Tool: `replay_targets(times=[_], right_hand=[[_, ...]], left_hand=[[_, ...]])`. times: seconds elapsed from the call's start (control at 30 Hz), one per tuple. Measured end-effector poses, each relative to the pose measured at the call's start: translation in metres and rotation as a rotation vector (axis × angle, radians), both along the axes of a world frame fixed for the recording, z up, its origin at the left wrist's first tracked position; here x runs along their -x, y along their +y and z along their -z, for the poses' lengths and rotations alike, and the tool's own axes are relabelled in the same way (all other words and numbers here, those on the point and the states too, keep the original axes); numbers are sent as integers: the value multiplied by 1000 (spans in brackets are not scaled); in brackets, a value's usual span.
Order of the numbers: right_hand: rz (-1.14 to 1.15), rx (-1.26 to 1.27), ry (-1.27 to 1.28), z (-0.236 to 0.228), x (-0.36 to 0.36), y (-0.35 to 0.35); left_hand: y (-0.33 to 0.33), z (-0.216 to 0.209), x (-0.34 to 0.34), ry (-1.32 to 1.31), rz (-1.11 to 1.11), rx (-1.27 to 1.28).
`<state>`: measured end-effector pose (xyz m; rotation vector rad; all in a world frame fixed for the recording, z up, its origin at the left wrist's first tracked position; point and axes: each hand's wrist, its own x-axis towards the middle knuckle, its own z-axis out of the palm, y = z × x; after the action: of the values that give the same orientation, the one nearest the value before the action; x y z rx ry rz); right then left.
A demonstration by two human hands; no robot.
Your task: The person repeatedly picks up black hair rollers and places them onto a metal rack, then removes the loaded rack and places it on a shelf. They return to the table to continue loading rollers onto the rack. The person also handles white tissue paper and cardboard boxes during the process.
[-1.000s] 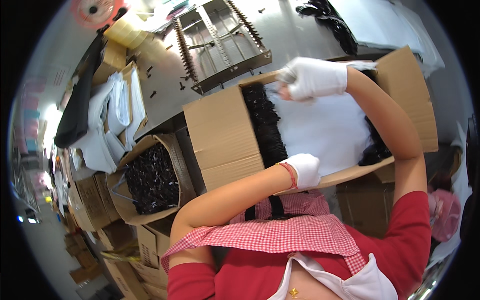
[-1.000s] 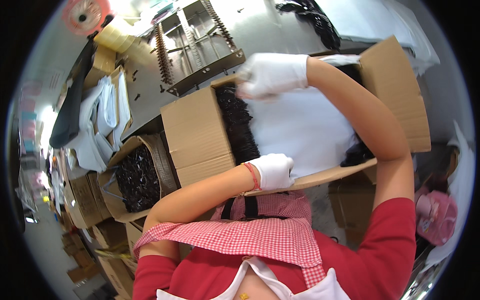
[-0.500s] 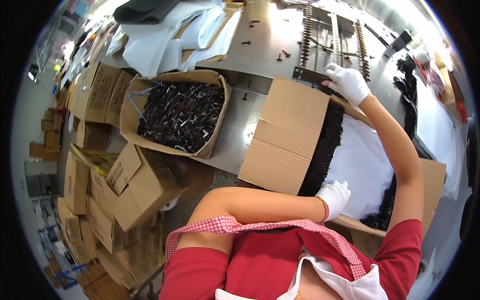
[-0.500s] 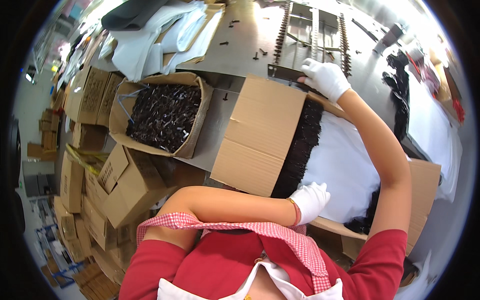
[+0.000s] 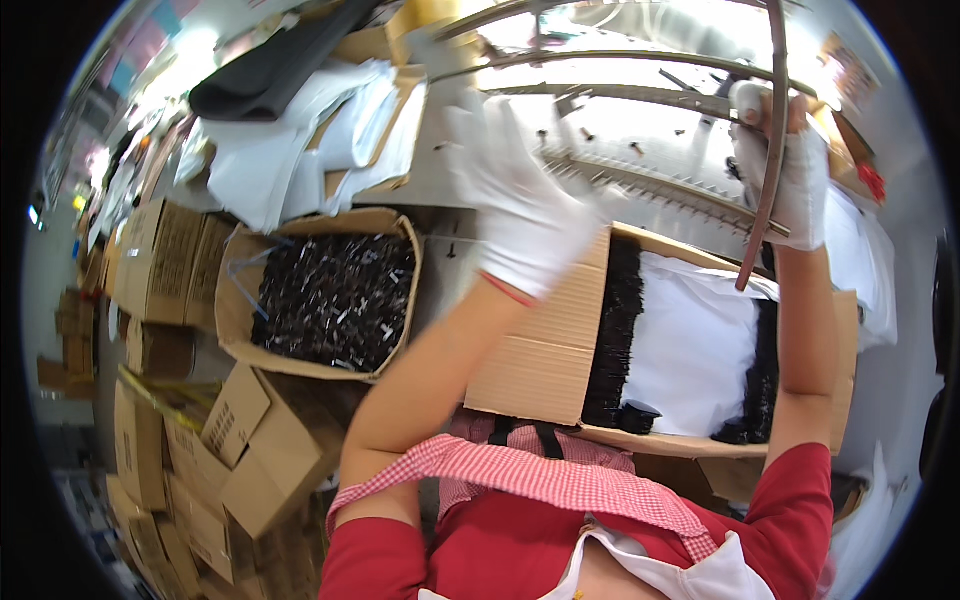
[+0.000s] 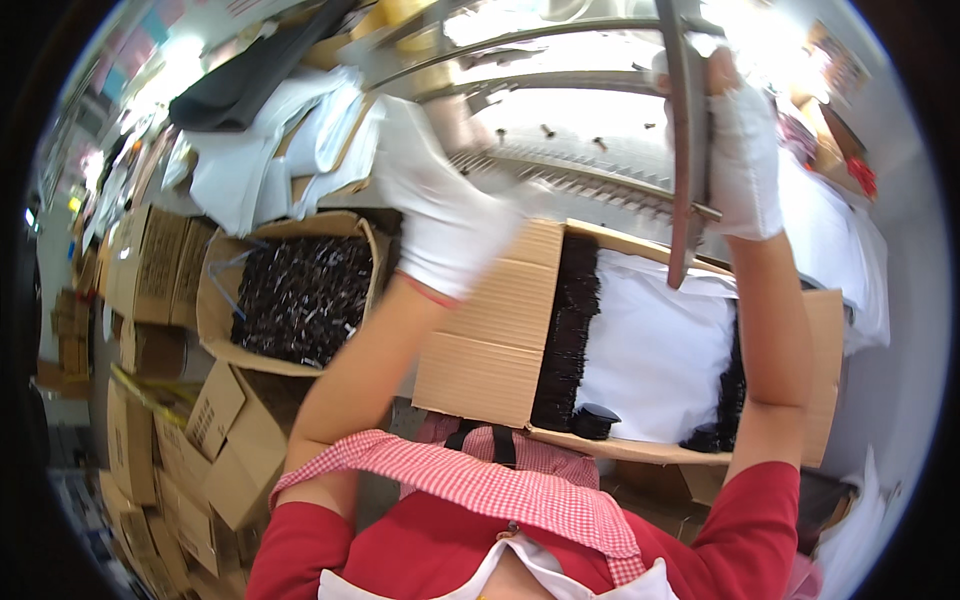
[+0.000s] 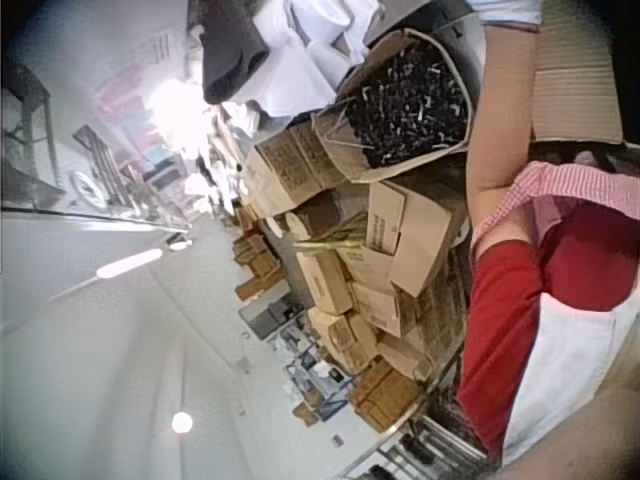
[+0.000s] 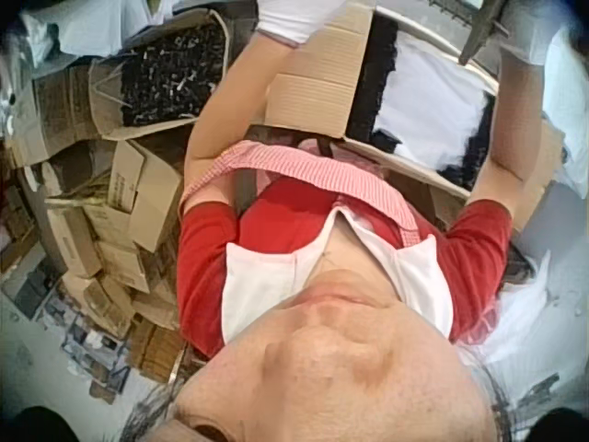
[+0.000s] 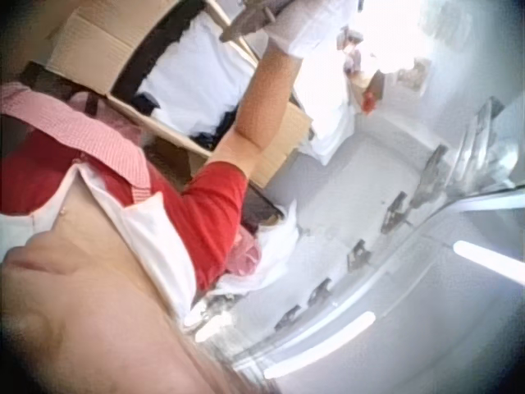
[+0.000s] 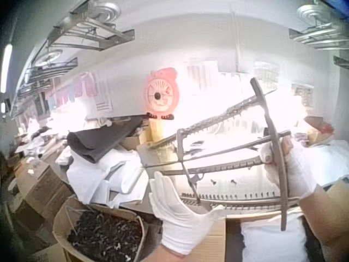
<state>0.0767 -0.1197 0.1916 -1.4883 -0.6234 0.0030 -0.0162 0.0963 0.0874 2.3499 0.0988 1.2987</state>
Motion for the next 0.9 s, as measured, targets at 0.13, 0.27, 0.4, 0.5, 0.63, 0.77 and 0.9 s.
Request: replay_targets(times=[0.13, 0.27, 0.4, 0.5, 0.63, 0.77, 0.9], right_hand=[[-271, -44, 141, 4, 4, 24], [219, 416, -317, 28, 26, 45], [4, 560, -120, 64, 72, 60], [-104, 375, 86, 85, 78, 94], [53, 273, 36, 47, 41, 131], [-5, 218, -323, -20, -3, 150], [-117, 403, -159, -41, -17, 173]], left_hand=[[65, -35, 11, -115, 71, -342], [99, -51, 44, 43, 131, -261], [149, -44, 66, 30, 66, -328], [169, -30, 75, 80, -77, -297], [162, -20, 63, 77, -384, -72], [140, -6, 18, -225, -405, 146], [123, 24, -15, -166, -600, 295]])
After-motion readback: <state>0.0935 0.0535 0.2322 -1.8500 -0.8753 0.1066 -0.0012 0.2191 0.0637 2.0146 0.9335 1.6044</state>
